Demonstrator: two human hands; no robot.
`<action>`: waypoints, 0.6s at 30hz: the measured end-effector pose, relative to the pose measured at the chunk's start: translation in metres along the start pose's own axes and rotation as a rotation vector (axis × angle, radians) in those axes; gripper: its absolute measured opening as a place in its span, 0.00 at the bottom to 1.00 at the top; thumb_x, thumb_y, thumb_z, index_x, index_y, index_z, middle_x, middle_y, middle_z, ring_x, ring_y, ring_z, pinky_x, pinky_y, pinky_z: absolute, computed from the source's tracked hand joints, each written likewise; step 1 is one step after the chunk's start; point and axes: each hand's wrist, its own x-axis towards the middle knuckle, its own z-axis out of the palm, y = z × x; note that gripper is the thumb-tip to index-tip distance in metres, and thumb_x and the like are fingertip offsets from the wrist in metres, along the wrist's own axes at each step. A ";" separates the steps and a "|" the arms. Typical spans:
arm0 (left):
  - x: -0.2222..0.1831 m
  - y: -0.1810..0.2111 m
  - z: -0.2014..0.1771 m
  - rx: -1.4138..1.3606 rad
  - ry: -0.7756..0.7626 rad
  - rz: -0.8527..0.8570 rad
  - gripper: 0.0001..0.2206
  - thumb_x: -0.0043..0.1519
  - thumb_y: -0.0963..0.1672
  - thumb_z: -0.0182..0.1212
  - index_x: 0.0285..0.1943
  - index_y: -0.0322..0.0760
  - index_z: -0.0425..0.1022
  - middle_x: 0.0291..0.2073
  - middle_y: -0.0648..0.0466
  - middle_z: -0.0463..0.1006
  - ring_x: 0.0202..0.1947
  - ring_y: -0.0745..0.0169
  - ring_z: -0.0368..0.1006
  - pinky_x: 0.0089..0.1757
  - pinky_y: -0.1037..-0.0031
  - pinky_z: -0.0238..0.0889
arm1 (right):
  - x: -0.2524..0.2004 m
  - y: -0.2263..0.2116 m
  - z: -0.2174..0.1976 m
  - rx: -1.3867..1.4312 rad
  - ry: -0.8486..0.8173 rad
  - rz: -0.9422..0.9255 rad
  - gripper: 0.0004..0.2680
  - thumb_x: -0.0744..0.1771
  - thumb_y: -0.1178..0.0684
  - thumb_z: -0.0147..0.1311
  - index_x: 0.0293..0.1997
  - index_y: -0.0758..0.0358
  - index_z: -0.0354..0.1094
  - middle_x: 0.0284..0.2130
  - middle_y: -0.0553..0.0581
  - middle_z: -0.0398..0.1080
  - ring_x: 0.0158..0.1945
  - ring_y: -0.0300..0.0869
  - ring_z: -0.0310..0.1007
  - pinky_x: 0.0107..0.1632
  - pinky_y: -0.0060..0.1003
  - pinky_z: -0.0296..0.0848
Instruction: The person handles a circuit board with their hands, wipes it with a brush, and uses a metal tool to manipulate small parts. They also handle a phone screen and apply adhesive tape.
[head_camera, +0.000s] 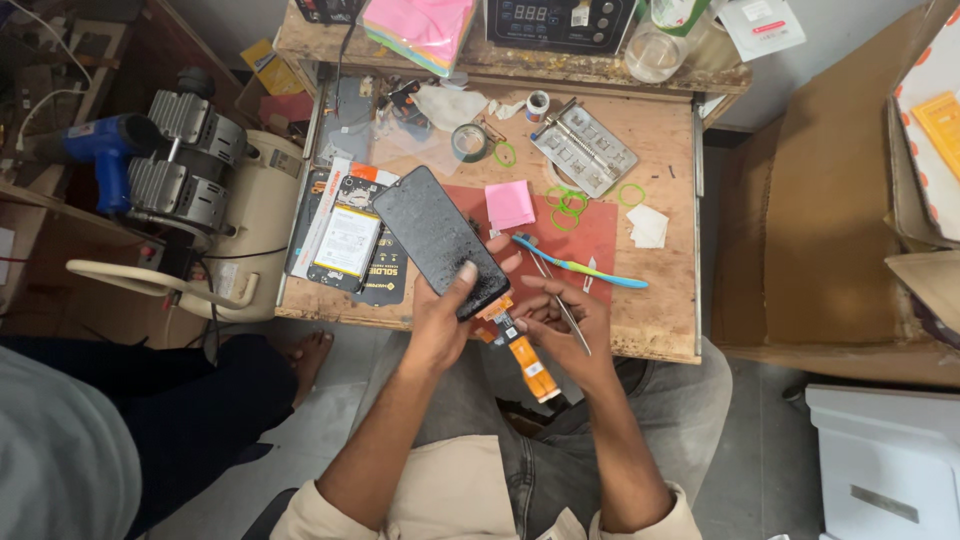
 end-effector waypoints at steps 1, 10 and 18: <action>0.000 0.000 -0.002 0.055 -0.024 0.012 0.25 0.67 0.38 0.54 0.74 0.28 0.53 0.64 0.35 0.72 0.60 0.39 0.75 0.50 0.57 0.76 | 0.001 -0.001 -0.001 0.007 -0.008 0.021 0.20 0.64 0.69 0.61 0.63 0.72 0.66 0.39 0.63 0.78 0.38 0.38 0.79 0.42 0.31 0.80; -0.001 -0.005 -0.017 0.172 -0.152 0.017 0.19 0.65 0.36 0.60 0.64 0.22 0.64 0.57 0.37 0.78 0.53 0.46 0.80 0.50 0.61 0.79 | 0.004 -0.005 -0.001 -0.205 0.138 -0.099 0.16 0.65 0.67 0.58 0.61 0.70 0.68 0.42 0.59 0.79 0.39 0.37 0.80 0.43 0.31 0.80; -0.005 -0.009 -0.028 0.108 -0.233 -0.075 0.23 0.73 0.50 0.48 0.62 0.20 0.66 0.52 0.36 0.78 0.46 0.44 0.81 0.44 0.58 0.79 | 0.007 -0.034 0.001 -0.662 0.078 -0.252 0.17 0.65 0.68 0.54 0.62 0.63 0.68 0.44 0.58 0.78 0.41 0.41 0.79 0.42 0.34 0.77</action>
